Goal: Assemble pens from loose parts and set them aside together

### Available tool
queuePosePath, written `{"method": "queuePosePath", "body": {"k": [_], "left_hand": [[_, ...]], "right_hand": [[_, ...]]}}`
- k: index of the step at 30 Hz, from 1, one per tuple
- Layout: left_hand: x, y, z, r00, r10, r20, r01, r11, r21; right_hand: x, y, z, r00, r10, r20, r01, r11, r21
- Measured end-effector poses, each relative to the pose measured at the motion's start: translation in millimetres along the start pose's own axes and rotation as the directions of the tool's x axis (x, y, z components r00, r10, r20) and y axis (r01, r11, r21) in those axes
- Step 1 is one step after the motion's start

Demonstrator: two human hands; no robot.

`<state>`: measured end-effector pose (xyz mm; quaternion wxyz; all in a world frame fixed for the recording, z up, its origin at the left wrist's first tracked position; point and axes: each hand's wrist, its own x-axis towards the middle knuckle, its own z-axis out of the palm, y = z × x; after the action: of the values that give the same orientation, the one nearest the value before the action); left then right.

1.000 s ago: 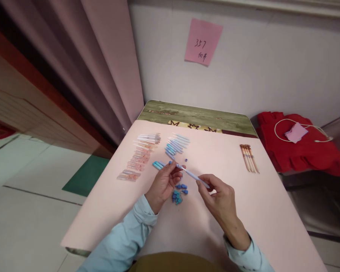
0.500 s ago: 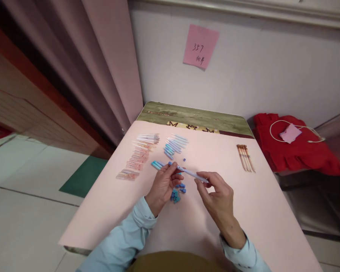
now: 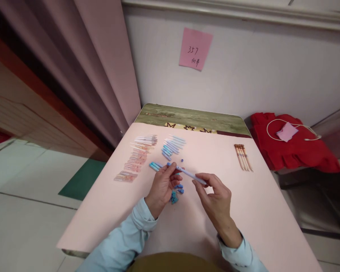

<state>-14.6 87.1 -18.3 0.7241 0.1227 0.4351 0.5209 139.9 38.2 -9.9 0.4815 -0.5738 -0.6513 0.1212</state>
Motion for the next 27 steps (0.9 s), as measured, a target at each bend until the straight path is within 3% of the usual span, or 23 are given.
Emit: {"method": "queuePosePath", "body": {"k": [8, 17, 27], "left_hand": [[-6.0, -1.8, 1.7, 0.998, 0.048, 0.035, -0.050, 0.997, 0.063], [-9.6, -7.1, 7.3, 1.000, 0.021, -0.016, -0.020, 0.997, 0.069], [-12.5, -11.8, 11.0, 0.997, 0.073, -0.004, -0.072, 0.993, 0.096]], "right_hand": [[-5.5, 1.9, -4.0, 1.000, 0.007, -0.027, -0.007, 1.000, 0.006], [-8.9, 1.8, -4.6, 0.999, -0.023, -0.039, 0.024, 1.000, 0.011], [-13.7, 7.1, -2.9, 0.994, -0.098, -0.052, 0.092, 0.990, -0.106]]}}
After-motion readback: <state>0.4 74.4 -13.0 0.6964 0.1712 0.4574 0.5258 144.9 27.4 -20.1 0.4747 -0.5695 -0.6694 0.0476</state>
